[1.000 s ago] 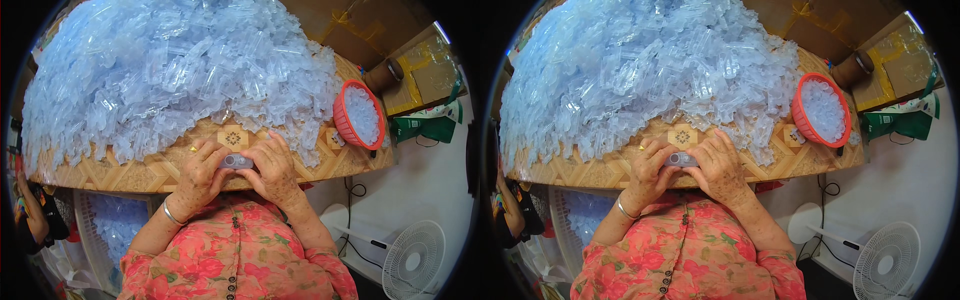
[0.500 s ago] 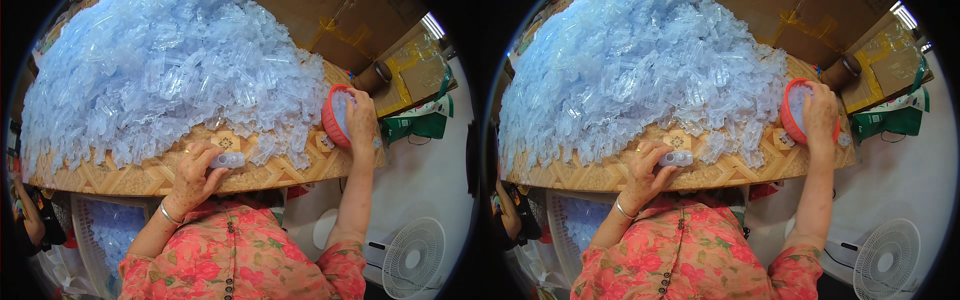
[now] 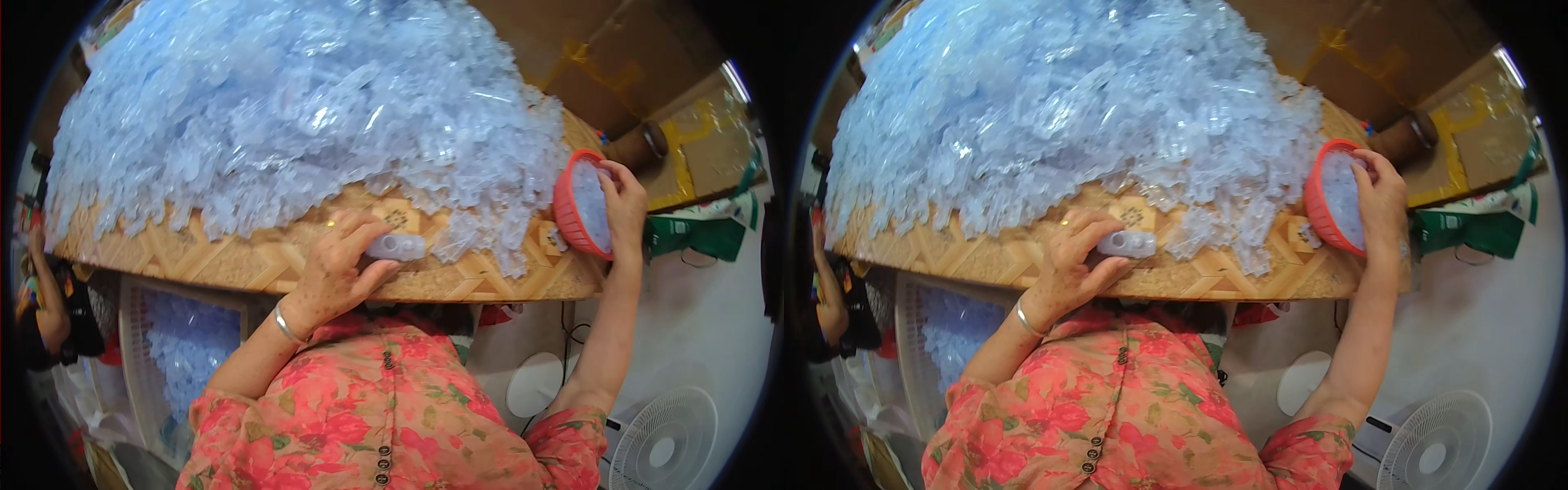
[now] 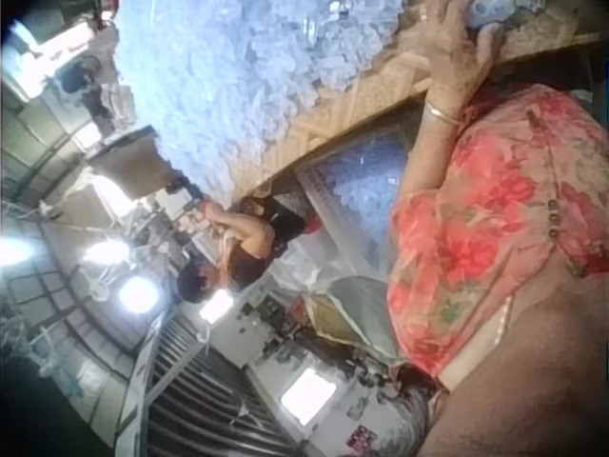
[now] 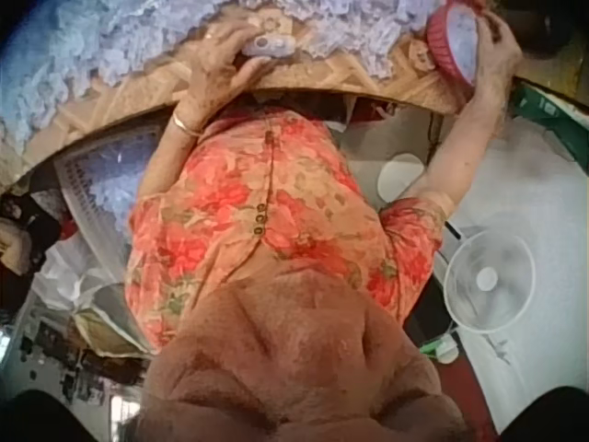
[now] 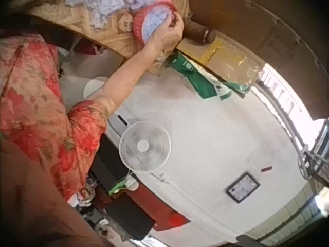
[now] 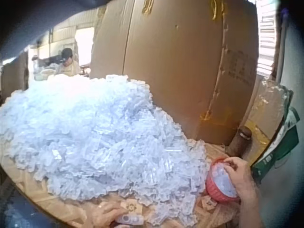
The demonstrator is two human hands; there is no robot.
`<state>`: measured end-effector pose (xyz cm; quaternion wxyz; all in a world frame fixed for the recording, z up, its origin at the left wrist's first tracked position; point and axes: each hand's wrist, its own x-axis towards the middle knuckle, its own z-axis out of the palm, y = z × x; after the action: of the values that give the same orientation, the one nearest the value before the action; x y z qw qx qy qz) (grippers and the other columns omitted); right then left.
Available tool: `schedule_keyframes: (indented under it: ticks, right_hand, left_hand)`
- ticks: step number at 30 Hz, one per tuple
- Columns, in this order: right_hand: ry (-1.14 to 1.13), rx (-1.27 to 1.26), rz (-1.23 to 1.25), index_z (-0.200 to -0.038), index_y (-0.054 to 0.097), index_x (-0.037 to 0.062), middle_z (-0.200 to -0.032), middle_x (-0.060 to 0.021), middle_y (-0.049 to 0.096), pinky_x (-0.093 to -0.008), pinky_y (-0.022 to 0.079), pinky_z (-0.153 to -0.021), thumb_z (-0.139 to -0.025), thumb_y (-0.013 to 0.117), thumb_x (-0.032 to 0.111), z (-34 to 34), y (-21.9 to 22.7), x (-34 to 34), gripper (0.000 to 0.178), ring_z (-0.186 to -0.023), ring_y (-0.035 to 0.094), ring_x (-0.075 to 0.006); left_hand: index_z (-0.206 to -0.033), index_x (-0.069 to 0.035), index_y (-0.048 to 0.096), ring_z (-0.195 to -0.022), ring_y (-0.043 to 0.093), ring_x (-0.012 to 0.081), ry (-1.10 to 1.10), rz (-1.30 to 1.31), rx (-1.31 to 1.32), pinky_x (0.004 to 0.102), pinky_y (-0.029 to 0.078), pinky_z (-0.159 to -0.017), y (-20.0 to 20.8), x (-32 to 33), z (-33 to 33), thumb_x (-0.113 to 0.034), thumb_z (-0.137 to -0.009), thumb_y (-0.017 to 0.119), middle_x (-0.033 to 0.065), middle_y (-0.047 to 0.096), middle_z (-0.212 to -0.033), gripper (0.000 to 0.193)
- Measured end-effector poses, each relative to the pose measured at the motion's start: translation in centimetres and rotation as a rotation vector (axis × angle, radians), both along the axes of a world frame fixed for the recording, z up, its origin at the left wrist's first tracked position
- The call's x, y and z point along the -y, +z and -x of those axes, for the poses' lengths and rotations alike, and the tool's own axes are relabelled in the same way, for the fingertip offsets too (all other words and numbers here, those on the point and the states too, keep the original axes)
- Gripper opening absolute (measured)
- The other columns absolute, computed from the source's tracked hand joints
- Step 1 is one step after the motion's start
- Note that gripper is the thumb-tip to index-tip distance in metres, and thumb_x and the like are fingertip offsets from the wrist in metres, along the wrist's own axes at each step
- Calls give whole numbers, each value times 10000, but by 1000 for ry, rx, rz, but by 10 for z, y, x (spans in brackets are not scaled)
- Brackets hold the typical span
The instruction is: The person sits at a table and repeatedly picks up small clear plastic components from a large pile. They insert a small circular piece into a rectangular housing, then place the assembled unit into a red basket. The process is repeated continuously.
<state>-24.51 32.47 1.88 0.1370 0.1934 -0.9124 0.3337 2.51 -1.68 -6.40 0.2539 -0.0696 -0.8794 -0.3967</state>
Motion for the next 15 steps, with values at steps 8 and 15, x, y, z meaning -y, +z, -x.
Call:
schedule_keyframes:
  ticks: [8, 15]
  right_hand:
    - [685, 434, 9, -1016, 696, 0, -926, -93, 668, -324, 521, -766, -843, 685, 1, -182, -24, 101, 174, -849, 658, -230]
    - [538, 351, -102, -1008, 691, 0, -966, -114, 624, -348, 530, -681, -810, 721, 0, -195, -43, 105, 200, -789, 655, -256]
  left_hand:
    - [-1108, -29, 649, -982, 624, 348, 32, -18, 18, 411, 509, -830, -2, 3, -9, -144, -736, 830, 154, 653, -1088, 430]
    - [-1128, -37, 645, -957, 630, 343, 28, -52, 28, 409, 513, -823, -4, 2, -5, -149, -740, 827, 155, 656, -1091, 443]
